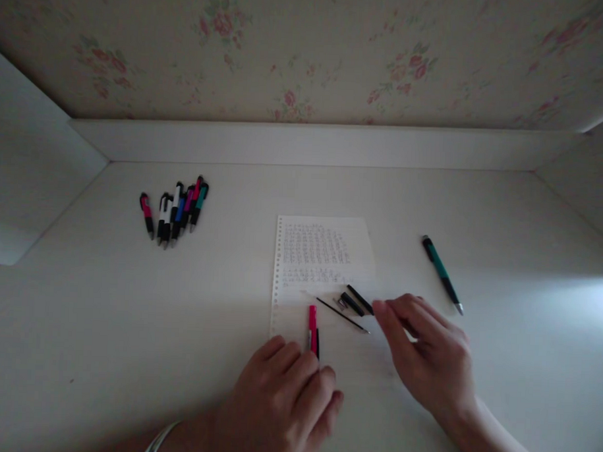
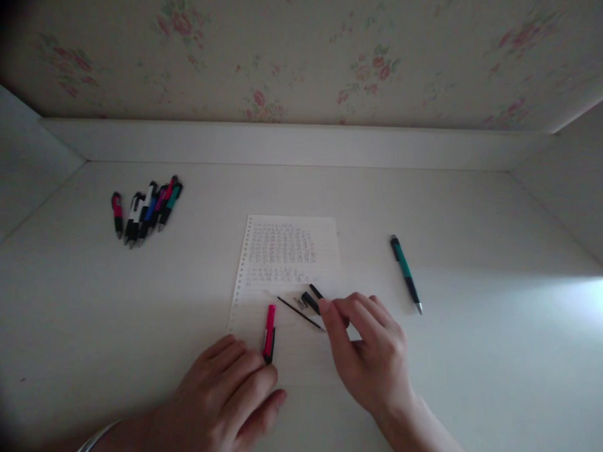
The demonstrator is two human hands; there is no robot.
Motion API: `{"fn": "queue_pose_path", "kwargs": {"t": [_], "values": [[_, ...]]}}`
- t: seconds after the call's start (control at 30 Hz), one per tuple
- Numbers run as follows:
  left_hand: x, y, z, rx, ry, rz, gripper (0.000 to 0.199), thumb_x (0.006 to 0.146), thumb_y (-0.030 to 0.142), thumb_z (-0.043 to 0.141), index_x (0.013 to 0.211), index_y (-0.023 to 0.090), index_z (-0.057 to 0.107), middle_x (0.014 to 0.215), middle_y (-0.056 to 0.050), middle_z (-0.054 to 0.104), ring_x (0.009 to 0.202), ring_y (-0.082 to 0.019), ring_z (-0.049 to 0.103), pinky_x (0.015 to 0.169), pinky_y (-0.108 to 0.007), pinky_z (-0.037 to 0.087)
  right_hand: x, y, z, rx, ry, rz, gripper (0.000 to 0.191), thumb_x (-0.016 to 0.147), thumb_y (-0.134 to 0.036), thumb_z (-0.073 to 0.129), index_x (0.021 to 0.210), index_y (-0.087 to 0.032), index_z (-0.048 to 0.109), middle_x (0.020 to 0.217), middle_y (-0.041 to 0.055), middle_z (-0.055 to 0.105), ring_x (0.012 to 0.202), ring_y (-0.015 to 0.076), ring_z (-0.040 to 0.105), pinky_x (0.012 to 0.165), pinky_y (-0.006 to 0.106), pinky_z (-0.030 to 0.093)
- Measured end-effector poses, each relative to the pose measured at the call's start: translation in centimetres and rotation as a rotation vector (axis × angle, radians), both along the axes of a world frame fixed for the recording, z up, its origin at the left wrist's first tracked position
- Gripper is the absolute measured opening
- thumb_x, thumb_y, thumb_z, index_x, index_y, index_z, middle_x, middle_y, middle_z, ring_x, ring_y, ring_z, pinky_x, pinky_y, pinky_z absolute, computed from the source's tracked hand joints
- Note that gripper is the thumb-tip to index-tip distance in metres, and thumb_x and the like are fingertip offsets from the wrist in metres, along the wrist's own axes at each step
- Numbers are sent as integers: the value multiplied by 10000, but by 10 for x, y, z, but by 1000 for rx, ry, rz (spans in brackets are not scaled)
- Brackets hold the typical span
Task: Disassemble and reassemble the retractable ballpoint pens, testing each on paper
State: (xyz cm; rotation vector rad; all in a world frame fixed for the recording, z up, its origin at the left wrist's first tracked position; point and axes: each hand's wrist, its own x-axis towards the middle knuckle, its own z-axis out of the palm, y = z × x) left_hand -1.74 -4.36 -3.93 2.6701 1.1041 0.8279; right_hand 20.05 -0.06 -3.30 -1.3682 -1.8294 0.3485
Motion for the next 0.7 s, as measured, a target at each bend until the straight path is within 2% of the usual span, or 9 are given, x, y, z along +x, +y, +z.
{"fn": "queue_pose_path", "kwargs": {"t": [0.1,0.17,0.3,0.7], "values": [[0,-2,-4,78,2,-183,276,939,178,567,665,199,539,567,40,497,524,-148,483,534,-339,428,8,10,-3,-209,102,-254,368,973,-405,600,671,-194,603,524,-51,423,466,105,398,448,251,319],[0,-4,-9,107,61,-263,307,933,180,580,636,206,506,550,51,476,492,-137,452,489,-331,394,11,16,-7,-344,194,-305,448,953,-519,578,642,-197,577,534,-49,396,475,107,374,430,246,291],[1,-6,-17,101,117,-278,268,916,206,603,664,212,512,577,51,494,498,-141,467,462,-331,362,15,20,-15,-463,278,-283,466,909,-604,588,695,-191,625,581,-35,443,539,126,409,472,249,316],[2,-7,-16,51,144,-259,246,918,195,591,686,215,508,600,52,514,523,-141,483,493,-332,383,15,21,-16,-488,224,-240,471,913,-614,568,695,-200,621,572,-36,424,544,133,387,477,255,301]]}}
